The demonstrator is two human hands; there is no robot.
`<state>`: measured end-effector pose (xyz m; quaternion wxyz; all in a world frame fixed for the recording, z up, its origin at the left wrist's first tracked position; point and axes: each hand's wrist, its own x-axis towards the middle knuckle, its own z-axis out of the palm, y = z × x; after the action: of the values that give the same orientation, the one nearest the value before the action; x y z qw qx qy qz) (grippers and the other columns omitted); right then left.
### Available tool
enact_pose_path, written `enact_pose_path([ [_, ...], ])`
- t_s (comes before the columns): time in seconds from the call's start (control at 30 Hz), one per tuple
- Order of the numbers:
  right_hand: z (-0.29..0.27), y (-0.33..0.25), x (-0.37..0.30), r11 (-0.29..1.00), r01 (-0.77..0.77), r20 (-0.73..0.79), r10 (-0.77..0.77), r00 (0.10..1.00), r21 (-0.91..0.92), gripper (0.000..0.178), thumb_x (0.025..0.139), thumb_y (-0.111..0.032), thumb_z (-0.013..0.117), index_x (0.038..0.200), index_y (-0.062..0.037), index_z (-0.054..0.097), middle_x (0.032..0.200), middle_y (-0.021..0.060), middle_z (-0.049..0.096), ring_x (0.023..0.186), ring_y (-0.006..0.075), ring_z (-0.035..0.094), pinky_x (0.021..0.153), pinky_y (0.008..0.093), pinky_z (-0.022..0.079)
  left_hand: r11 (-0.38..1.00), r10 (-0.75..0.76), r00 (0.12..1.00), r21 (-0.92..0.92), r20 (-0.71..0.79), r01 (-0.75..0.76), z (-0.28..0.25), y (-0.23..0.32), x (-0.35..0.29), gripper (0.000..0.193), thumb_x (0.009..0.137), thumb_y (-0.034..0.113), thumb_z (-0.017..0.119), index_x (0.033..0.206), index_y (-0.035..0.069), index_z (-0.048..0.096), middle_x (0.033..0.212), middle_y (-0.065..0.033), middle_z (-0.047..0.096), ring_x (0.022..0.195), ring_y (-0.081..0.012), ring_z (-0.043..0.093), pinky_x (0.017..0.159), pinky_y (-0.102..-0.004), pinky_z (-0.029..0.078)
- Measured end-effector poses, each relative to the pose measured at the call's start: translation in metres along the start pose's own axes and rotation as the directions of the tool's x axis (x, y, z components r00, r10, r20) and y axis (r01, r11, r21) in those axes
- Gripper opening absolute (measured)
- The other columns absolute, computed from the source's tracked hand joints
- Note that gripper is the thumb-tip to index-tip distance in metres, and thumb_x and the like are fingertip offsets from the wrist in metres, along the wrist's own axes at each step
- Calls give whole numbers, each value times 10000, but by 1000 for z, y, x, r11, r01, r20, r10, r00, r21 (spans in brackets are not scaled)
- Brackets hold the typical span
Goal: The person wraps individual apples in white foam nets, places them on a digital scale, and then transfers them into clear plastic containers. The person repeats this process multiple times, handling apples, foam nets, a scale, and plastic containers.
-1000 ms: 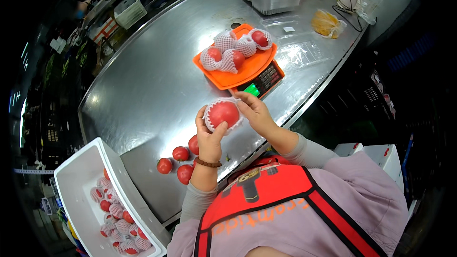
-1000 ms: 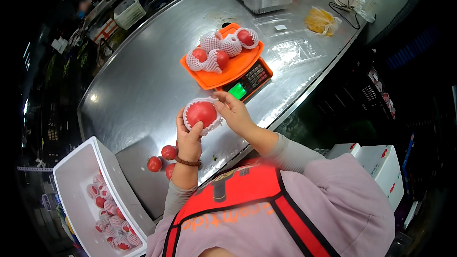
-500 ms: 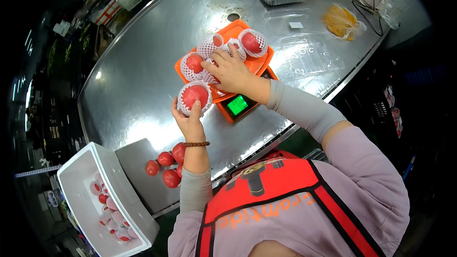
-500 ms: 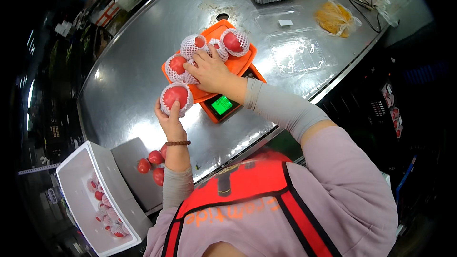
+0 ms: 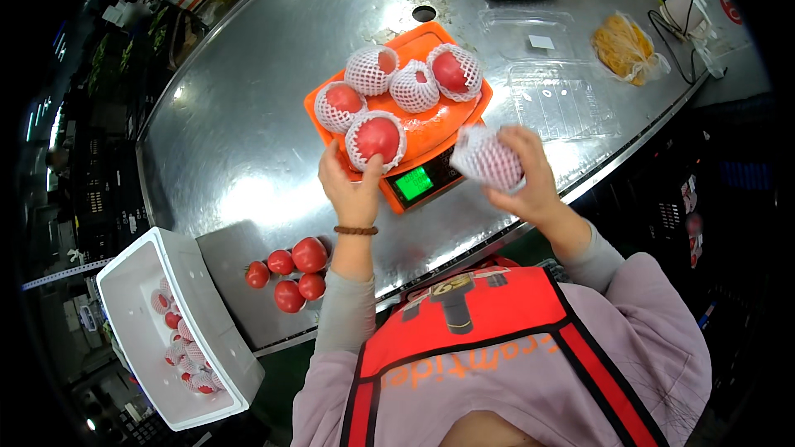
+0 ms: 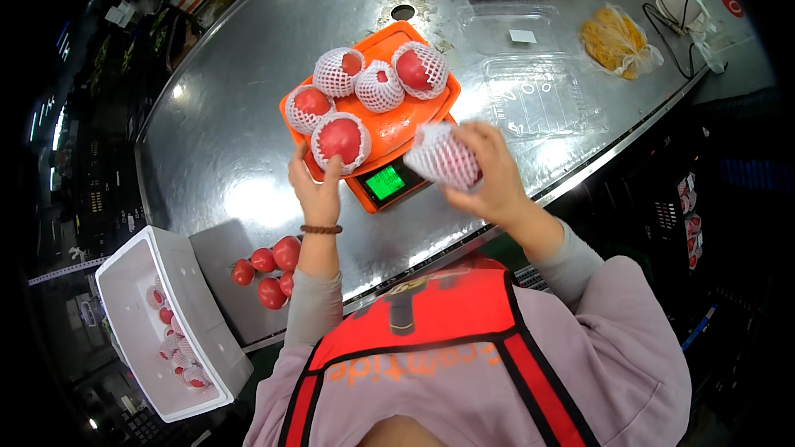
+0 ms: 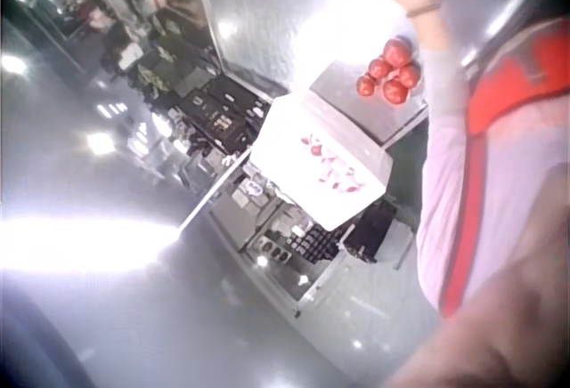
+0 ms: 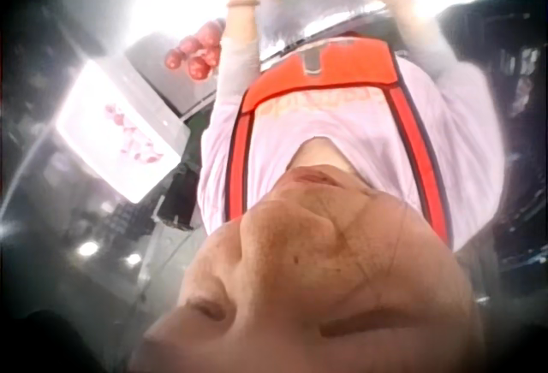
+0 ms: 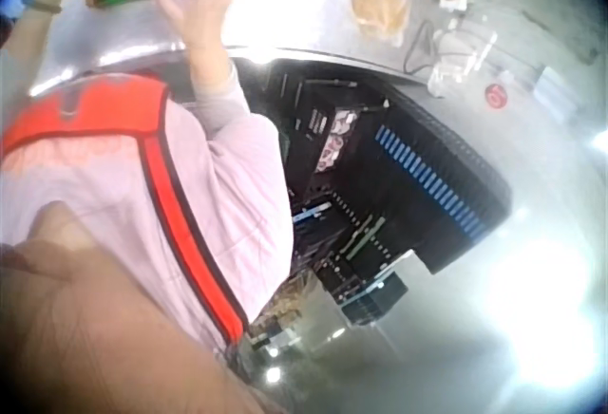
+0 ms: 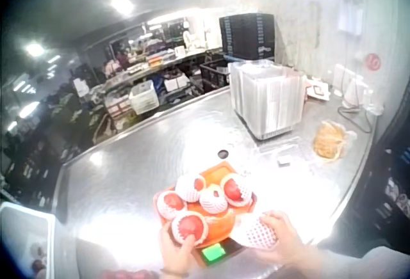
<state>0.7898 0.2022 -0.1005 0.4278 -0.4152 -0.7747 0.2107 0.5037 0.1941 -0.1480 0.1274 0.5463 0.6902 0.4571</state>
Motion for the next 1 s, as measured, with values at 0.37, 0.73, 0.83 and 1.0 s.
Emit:
enact_pose_path([
  [0.37,45,-12,-67,983,-82,446,1,895,162,696,636,-137,775,1265,-55,488,1257,203,445,1132,387,480,955,426,433,942,-210,962,-298,-176,151,-45,-20,10,447,925,233,597,1289,8,466,1256,-149,524,1180,-237,489,1011,-390,361],
  [0.73,34,-6,14,1000,24,164,-21,986,-12,742,622,-136,787,1292,-52,480,1294,191,464,1166,376,470,977,434,419,980,182,982,67,52,-185,-7,45,9,612,716,213,782,1227,19,505,1215,-176,515,1128,-334,512,960,-430,423],
  [0.83,43,-7,33,996,88,93,-87,992,-4,757,616,-143,798,1296,-48,482,1283,184,487,1157,377,483,983,436,412,951,169,983,252,67,-181,6,52,13,712,665,218,801,1263,13,474,1240,-195,485,1136,-376,495,960,-440,428],
  [1.0,36,-13,31,999,32,99,-33,995,12,767,614,-142,804,1300,-37,477,1285,191,489,1160,374,490,988,428,411,950,153,984,263,86,-171,9,46,14,749,652,231,822,1276,29,459,1280,-198,440,1147,-388,470,943,-459,435],
])
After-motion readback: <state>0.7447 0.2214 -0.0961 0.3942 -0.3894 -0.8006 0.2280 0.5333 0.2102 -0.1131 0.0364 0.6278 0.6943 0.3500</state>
